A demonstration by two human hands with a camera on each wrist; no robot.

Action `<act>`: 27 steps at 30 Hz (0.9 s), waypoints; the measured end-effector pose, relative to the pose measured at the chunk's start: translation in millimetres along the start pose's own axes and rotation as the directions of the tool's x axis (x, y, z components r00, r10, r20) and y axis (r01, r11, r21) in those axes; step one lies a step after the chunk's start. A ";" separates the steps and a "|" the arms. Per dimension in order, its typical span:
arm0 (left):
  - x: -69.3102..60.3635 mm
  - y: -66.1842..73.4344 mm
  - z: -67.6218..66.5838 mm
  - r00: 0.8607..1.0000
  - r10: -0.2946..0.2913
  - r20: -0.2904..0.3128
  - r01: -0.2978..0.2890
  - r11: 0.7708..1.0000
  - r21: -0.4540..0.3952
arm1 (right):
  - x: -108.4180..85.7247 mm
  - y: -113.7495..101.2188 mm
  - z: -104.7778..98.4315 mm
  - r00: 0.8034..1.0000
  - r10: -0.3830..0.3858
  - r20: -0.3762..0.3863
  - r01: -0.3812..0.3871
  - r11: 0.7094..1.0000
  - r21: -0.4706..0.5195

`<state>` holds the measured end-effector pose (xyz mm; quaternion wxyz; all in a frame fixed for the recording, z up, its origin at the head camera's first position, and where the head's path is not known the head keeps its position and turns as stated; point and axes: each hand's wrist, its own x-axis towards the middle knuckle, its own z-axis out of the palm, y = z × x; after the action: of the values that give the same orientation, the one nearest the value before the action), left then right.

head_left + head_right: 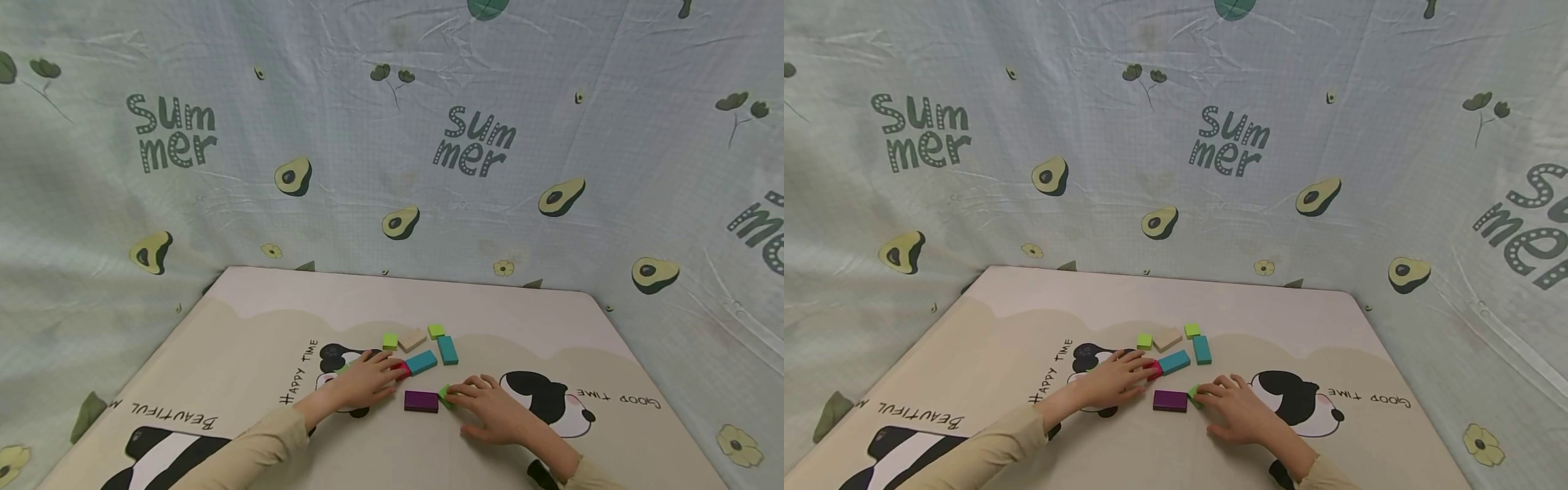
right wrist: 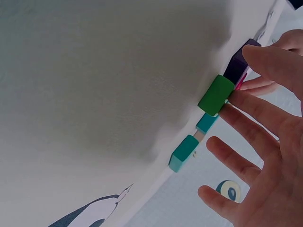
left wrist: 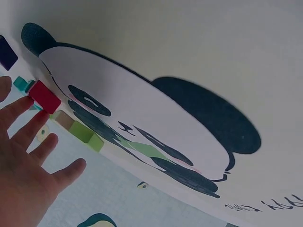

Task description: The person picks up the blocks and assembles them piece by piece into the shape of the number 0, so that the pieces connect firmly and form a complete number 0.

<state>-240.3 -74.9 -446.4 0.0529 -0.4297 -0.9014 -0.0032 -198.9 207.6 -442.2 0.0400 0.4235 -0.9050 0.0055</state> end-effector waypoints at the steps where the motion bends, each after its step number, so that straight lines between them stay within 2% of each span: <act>1: -0.2 0.1 0.1 1.000 -0.004 0.000 0.004 1.000 0.004 | 0.1 -0.2 -0.3 1.000 0.004 0.007 -0.004 1.000 0.002; 8: -2.7 0.4 -2.1 1.000 -0.018 0.012 0.018 0.999 0.048 | 1.1 0.3 -2.2 0.999 0.020 0.039 -0.021 0.999 0.024; 14: -5.0 1.5 -2.4 1.000 0.001 -0.002 0.000 0.994 0.106 | 1.5 2.3 -0.2 1.000 0.014 0.020 -0.015 0.999 0.039; 17: -6.9 2.9 -2.2 1.000 0.007 -0.002 -0.007 0.994 0.107 | 1.5 2.4 0.0 0.999 0.028 0.031 -0.029 0.998 0.049; 27: -13.4 12.1 -5.0 0.999 -0.007 0.051 0.001 0.993 0.115 | 1.3 1.5 1.4 0.997 0.050 0.057 -0.054 0.997 0.060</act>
<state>-222.1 -77.9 -443.3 0.0542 -0.4242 -0.9020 0.0596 -201.0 207.5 -443.5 0.0019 0.4008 -0.9159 0.0226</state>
